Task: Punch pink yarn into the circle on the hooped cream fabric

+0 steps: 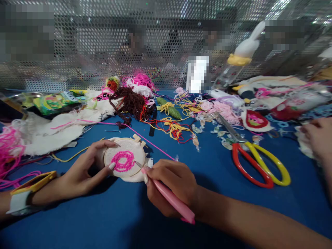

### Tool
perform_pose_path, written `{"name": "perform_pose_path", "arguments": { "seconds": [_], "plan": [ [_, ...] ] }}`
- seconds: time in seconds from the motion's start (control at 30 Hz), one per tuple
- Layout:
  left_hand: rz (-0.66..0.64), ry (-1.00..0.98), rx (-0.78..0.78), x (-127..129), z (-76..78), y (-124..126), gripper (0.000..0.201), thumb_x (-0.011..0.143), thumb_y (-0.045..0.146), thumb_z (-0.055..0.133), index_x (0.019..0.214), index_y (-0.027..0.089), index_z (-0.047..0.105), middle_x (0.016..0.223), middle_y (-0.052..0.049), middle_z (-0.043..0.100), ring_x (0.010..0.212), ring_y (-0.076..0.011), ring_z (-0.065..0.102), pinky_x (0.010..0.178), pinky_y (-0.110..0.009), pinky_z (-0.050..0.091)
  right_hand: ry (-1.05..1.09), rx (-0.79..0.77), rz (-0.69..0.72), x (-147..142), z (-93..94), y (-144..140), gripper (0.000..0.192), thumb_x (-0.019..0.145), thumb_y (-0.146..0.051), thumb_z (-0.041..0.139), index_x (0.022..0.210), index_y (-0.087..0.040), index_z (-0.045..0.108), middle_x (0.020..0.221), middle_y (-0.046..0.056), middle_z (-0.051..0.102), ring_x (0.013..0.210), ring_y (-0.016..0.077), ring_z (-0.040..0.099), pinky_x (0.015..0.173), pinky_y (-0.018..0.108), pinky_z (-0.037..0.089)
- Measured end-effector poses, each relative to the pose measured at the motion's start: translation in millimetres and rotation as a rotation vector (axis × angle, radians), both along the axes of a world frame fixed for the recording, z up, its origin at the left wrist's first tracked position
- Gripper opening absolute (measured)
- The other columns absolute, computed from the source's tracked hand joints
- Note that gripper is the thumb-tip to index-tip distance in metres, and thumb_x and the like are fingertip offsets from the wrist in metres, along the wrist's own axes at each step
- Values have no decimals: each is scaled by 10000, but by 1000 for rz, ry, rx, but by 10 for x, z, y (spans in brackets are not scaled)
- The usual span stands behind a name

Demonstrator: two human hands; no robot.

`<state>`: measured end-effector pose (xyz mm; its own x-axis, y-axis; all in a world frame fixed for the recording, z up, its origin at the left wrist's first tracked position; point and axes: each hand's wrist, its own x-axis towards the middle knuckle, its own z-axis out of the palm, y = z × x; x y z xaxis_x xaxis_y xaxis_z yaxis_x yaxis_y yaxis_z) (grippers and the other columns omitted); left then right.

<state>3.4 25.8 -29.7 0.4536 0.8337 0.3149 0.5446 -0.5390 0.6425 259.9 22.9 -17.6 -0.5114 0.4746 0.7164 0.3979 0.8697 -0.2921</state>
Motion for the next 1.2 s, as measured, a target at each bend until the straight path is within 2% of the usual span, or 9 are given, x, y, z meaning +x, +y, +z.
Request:
{"name": "perform_pose_path", "arguments": {
  "seconds": [0.2, 0.4, 0.57, 0.77, 0.9, 1.03, 1.13, 1.2],
  "plan": [
    [-1, -9, 18, 7, 1, 0, 463, 856, 195, 531, 1289, 191, 368, 956, -60, 615, 815, -154, 614, 653, -219, 534, 6, -3, 61, -43, -73, 47, 209, 821, -60, 539, 1015, -137, 549, 744, 36, 649, 680, 135, 627, 634, 228, 536],
    [-14, -45, 29, 22, 31, -3, 458, 841, 178, 545, 1270, 185, 388, 994, -72, 606, 836, -160, 611, 657, -220, 533, -77, -1, 98, -8, -120, 77, 234, 870, -98, 513, 1101, -134, 527, 781, 51, 648, 731, 146, 625, 645, 238, 523],
    [-10, -45, 27, 25, 38, -3, 454, 840, 171, 545, 1265, 183, 386, 1006, -76, 600, 842, -160, 607, 653, -216, 528, -171, -111, 172, 77, -193, 110, 306, 890, -153, 505, 1195, -126, 501, 896, 83, 634, 790, 148, 588, 694, 256, 503],
    [-29, -56, 19, 23, 37, 1, 452, 844, 159, 534, 1266, 185, 372, 979, -70, 586, 775, -141, 589, 605, -201, 504, -128, -178, 227, 118, -216, 120, 313, 845, -94, 548, 1158, -95, 532, 937, 99, 616, 833, 146, 570, 731, 241, 477],
    [-50, -68, 21, 20, 18, 0, 463, 849, 146, 529, 1277, 193, 359, 798, -6, 548, 602, -101, 510, 542, -186, 465, -155, -207, 206, 71, -146, 110, 254, 880, -115, 499, 1130, -127, 546, 878, 69, 605, 756, 124, 557, 668, 224, 473],
    [-78, -78, 35, 11, -13, -14, 494, 854, 123, 526, 1302, 206, 335, 641, 59, 418, 492, -78, 386, 497, -172, 418, -158, -236, 195, 31, -127, 126, 241, 909, -112, 440, 1116, -156, 554, 952, 78, 611, 829, 123, 585, 707, 219, 493],
    [-88, -72, 39, 10, -18, -24, 507, 848, 112, 525, 1306, 207, 328, 637, 59, 406, 501, -83, 387, 497, -172, 413, -128, -203, 193, 18, -174, 135, 232, 888, -125, 495, 1112, -157, 543, 932, 74, 621, 815, 129, 594, 702, 226, 501],
    [-87, -62, 44, 15, -12, -24, 505, 847, 111, 516, 1304, 210, 326, 692, 38, 466, 517, -84, 414, 509, -176, 428, -97, -130, 170, 1, -188, 126, 199, 868, -123, 523, 1062, -151, 551, 859, 61, 633, 767, 132, 605, 680, 228, 508]
  ]
}}
